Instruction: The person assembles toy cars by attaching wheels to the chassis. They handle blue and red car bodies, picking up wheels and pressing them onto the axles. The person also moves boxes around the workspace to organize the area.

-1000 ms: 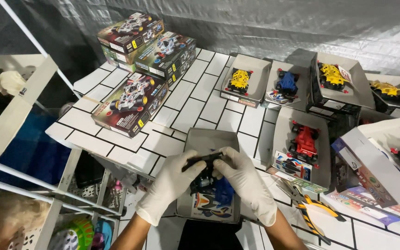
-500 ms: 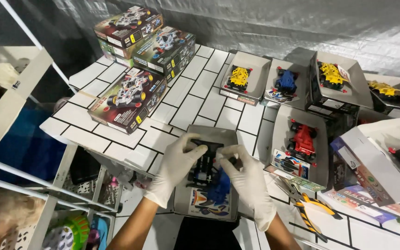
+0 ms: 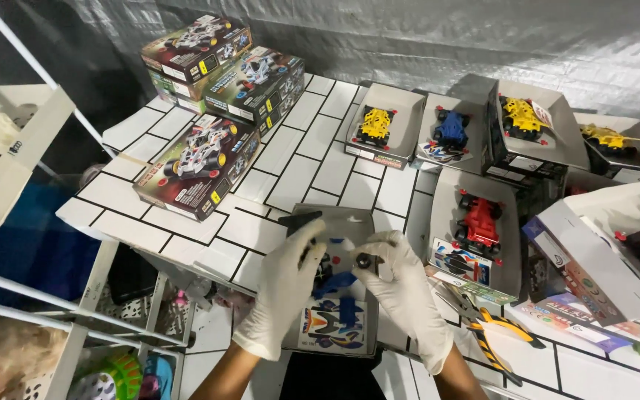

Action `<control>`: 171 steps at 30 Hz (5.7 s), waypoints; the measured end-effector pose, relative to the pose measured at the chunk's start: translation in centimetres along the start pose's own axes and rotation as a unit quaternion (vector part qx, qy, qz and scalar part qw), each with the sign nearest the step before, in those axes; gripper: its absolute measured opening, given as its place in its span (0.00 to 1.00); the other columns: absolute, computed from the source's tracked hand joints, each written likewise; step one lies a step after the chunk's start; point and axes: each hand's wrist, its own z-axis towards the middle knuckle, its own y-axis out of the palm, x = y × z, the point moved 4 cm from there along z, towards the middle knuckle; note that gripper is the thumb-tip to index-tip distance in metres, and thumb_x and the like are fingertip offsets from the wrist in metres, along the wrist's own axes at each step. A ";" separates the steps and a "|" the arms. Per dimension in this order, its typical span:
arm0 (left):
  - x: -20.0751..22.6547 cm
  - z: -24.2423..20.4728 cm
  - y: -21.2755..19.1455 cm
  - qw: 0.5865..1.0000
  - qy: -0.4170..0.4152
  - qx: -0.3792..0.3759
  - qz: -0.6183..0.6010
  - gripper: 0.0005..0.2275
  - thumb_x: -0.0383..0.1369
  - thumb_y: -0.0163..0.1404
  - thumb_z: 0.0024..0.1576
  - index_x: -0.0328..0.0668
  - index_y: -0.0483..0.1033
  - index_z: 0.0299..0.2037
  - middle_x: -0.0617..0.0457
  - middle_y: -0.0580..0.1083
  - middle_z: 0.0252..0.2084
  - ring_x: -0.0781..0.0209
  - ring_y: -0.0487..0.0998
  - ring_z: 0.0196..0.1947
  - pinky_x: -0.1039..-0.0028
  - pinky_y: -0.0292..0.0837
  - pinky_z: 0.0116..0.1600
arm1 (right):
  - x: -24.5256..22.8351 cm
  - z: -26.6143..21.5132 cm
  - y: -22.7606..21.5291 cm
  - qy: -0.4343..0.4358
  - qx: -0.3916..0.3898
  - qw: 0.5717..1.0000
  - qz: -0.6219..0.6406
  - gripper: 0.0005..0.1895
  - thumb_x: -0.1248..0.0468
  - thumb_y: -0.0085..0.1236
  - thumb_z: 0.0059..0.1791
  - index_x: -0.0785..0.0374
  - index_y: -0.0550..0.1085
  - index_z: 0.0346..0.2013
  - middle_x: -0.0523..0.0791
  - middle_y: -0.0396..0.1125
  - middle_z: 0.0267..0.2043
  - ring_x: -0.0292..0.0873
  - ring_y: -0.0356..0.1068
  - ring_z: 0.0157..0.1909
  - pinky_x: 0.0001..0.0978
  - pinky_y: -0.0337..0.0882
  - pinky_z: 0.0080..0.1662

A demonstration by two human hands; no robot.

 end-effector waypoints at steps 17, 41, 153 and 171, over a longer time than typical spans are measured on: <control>-2.2 -3.2 -4.0 0.994 0.029 -0.067 0.082 0.06 0.29 0.42 0.62 0.43 0.70 0.33 0.58 0.69 0.27 0.69 0.67 0.23 0.79 0.68 0.30 | -2.1 -3.0 0.1 -0.172 -0.080 0.977 -0.093 0.06 0.62 0.54 0.53 0.55 0.76 0.34 0.41 0.75 0.33 0.44 0.71 0.31 0.34 0.70 0.36; 1.1 -5.1 1.8 0.977 -0.086 0.041 -0.191 0.03 0.32 0.56 0.57 0.45 0.75 0.33 0.59 0.76 0.31 0.68 0.72 0.32 0.77 0.70 0.41 | -5.6 -2.1 0.3 -0.047 0.014 0.999 -0.004 0.15 0.69 0.58 0.47 0.51 0.80 0.46 0.40 0.75 0.43 0.38 0.77 0.45 0.26 0.73 0.49; 0.7 -3.6 -1.8 0.984 -0.124 0.064 -0.114 0.32 0.34 0.56 0.56 0.41 0.58 0.71 0.46 0.64 0.73 0.52 0.62 0.73 0.62 0.55 0.73 | -2.5 3.1 4.0 0.169 -0.022 0.937 0.305 0.09 0.79 0.56 0.50 0.62 0.70 0.35 0.45 0.68 0.38 0.39 0.67 0.37 0.27 0.67 0.39; -0.4 -4.0 0.0 0.998 -0.041 0.040 -0.014 0.27 0.24 0.49 0.58 0.45 0.63 0.69 0.48 0.68 0.69 0.51 0.69 0.68 0.63 0.64 0.69 | -0.7 2.1 5.6 -0.087 0.048 0.977 -0.187 0.09 0.63 0.64 0.48 0.56 0.77 0.42 0.42 0.72 0.37 0.45 0.73 0.39 0.36 0.72 0.39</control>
